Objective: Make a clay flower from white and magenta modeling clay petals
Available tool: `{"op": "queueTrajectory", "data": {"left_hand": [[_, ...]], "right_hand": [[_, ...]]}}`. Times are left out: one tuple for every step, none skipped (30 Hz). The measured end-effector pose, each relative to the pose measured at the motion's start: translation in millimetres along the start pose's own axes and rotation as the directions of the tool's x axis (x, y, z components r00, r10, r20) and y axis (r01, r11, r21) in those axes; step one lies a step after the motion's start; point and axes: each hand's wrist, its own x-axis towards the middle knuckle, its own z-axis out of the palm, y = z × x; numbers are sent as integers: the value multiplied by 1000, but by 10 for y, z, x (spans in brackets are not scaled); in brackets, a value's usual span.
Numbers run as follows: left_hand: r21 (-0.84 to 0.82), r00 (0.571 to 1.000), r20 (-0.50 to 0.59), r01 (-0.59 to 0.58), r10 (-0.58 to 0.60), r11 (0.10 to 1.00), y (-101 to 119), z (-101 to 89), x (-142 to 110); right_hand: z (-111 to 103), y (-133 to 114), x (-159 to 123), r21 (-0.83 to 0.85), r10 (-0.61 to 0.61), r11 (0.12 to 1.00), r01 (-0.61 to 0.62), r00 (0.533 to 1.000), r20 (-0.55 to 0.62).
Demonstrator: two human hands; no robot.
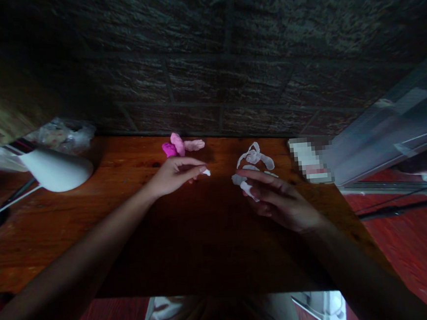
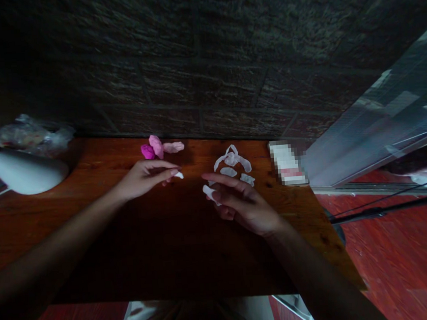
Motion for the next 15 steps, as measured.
{"op": "queueTrajectory", "data": {"left_hand": [[27,1000,10,-5,5,1000,-11,12,-5],[73,1000,-3,-21,22,997,-29,9,-6],[142,999,-27,-40,45,989,-53,-8,-3],[233,996,-59,-55,70,971,-81,-35,1],[337,992,-88,-55,90,940,-108,-67,5],[444,989,-107,-42,99,895,-133,-100,8],[543,988,-115,-21,99,840,-150,-128,8],[624,989,-114,-4,96,782,-159,-150,7],[688,990,-110,9,92,726,-159,-163,4],[735,991,-104,17,88,678,-149,-167,-2],[770,991,-101,25,83,637,-130,-162,-9],[798,992,-103,35,79,602,-105,-149,-17],[821,991,-110,47,78,568,-74,-129,-26],[839,989,-119,53,87,541,-38,-103,-36],[848,984,-128,45,122,527,2,-69,-49]], "right_hand": [[2,4,-5,12,3,1000,-3,1000,26],[1,8,-10,17,5,1000,-6,999,52],[-1,12,-14,14,12,1000,-13,997,77],[-3,17,-17,7,22,1000,-22,995,101],[-4,23,-17,-4,34,999,-34,992,124],[-5,31,-16,-15,51,999,-49,988,146],[-5,41,-13,-28,68,998,-65,984,163],[-4,52,-9,-42,85,996,-79,981,177],[-3,67,-4,-60,101,994,-91,978,185],[-2,84,2,-81,112,992,-99,976,187],[0,104,8,-102,123,989,-105,976,182],[3,126,13,-121,128,987,-108,976,173],[7,149,18,-136,127,985,-105,978,166],[13,171,23,-148,123,984,-100,980,159],[20,192,27,-160,115,983,-90,982,152]]}}
